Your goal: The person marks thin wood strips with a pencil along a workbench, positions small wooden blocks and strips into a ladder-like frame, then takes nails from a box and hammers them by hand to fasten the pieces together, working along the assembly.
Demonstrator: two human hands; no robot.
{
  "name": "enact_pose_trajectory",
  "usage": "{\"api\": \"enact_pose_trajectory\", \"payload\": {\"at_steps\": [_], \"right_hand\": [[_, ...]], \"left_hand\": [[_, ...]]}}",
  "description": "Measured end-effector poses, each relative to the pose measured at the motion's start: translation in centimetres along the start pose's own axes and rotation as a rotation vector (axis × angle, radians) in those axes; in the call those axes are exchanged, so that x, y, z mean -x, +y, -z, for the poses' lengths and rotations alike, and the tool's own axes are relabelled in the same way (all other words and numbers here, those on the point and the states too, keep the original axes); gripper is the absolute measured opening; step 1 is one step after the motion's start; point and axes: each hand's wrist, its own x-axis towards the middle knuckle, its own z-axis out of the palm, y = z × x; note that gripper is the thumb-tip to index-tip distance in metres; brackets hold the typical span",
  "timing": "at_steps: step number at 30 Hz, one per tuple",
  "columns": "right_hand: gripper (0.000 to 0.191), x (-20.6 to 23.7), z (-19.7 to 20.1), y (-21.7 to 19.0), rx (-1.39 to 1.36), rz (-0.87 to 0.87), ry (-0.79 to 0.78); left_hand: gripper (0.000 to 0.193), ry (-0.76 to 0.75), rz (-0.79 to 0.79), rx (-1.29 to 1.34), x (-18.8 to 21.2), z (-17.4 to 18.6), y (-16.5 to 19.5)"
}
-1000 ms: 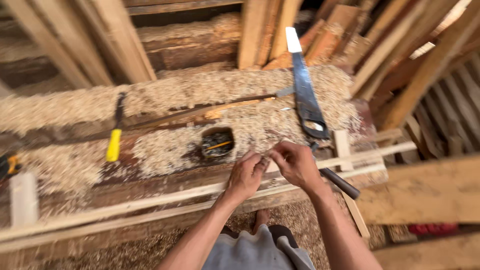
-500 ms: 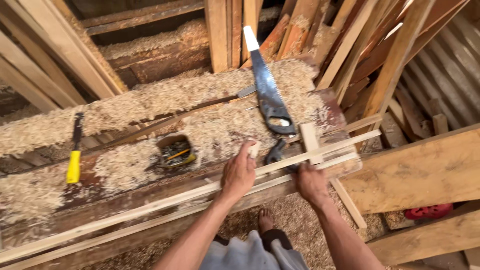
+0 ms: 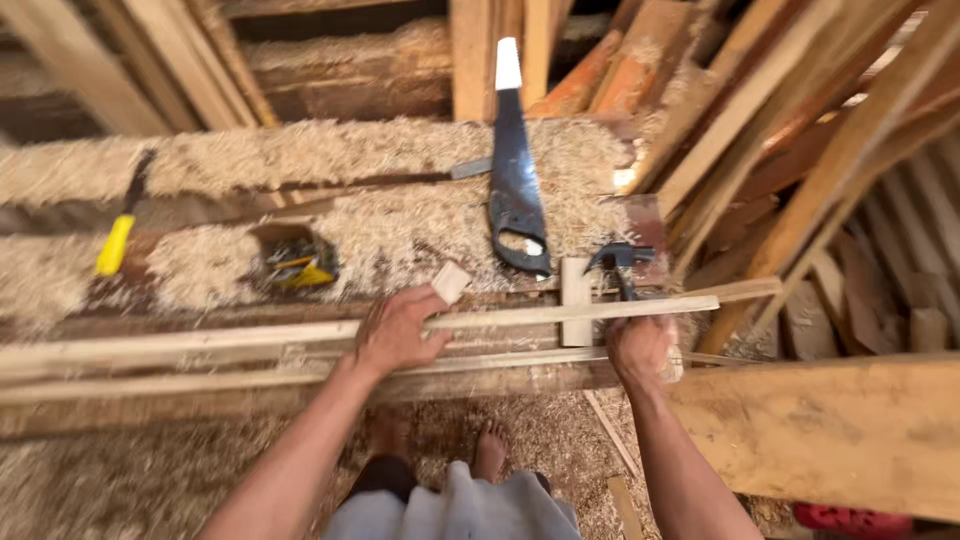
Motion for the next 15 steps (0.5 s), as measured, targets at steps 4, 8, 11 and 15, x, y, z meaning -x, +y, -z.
{"api": "enact_pose_trajectory", "payload": {"at_steps": [4, 8, 11, 15], "right_hand": [[0.026, 3.5, 0.5, -5.2, -0.445, 0.155, 0.114], [0.040, 5.7, 0.1, -17.0, -0.896, 0.243, -0.164], [0.062, 5.2, 1.2, -24.4, -0.670, -0.178, -0.715], [0.096, 3.8, 1.8, -28.9, -0.419, -0.107, -0.646]], "left_hand": [[0.036, -0.177, 0.339, 0.033, 0.2, -0.3, -0.4], [0.017, 0.193, 0.361, 0.196, 0.0, -0.1, -0.4], [0.027, 0.317, 0.496, 0.326, -0.7, 0.5, 0.5], [0.044, 0.273, 0.605, 0.422, -1.1, 1.9, 2.4]]}}
